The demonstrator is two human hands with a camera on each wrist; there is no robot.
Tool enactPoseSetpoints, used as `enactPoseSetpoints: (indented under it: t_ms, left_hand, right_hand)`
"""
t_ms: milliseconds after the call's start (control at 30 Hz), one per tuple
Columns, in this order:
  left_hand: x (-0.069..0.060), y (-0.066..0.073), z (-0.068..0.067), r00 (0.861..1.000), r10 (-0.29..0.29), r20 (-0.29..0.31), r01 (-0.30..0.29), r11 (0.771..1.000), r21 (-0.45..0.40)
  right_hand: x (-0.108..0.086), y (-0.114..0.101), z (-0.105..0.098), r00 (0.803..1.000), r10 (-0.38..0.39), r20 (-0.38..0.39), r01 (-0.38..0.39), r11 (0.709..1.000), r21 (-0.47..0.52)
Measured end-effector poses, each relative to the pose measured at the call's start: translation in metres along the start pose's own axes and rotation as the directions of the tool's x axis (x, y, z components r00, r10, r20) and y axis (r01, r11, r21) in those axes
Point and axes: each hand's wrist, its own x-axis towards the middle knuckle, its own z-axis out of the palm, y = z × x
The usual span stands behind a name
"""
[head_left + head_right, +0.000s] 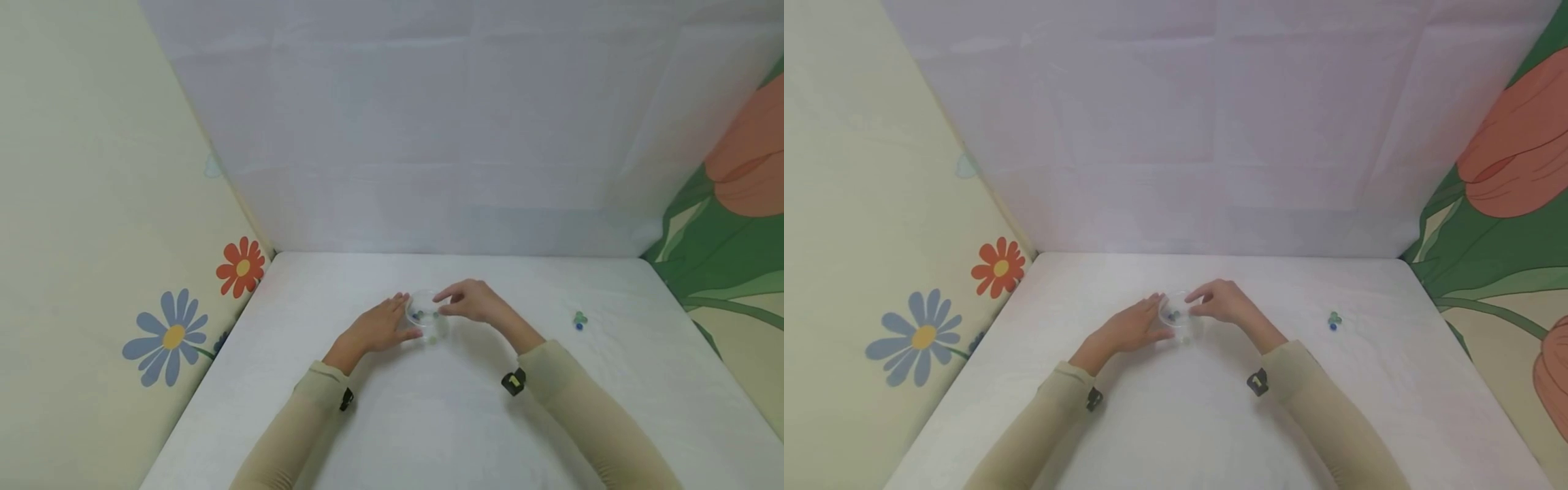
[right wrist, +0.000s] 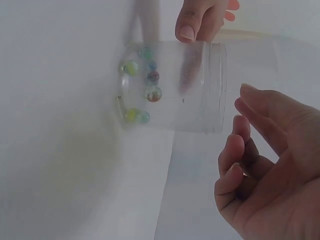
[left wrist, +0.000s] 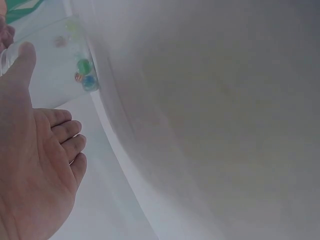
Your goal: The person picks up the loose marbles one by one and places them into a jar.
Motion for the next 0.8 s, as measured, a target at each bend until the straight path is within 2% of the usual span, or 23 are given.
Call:
enactPoseSetpoints:
  t_ms: [433, 800]
  left_hand:
    - [0.002, -0.001, 0.003, 1.000, 0.004, -0.021, -0.004, 1.000, -0.013]
    - [0.001, 0.002, 0.001, 1.000, 0.005, -0.015, -0.005, 1.000, 0.000]
  right_hand:
    - [-0.010, 0.007, -0.010, 0.999, 0.038, -0.019, -0.038, 0.999, 0.022]
    - [-0.029, 0.028, -0.025, 0.993, 0.111, -0.051, -0.108, 0.993, 0.055]
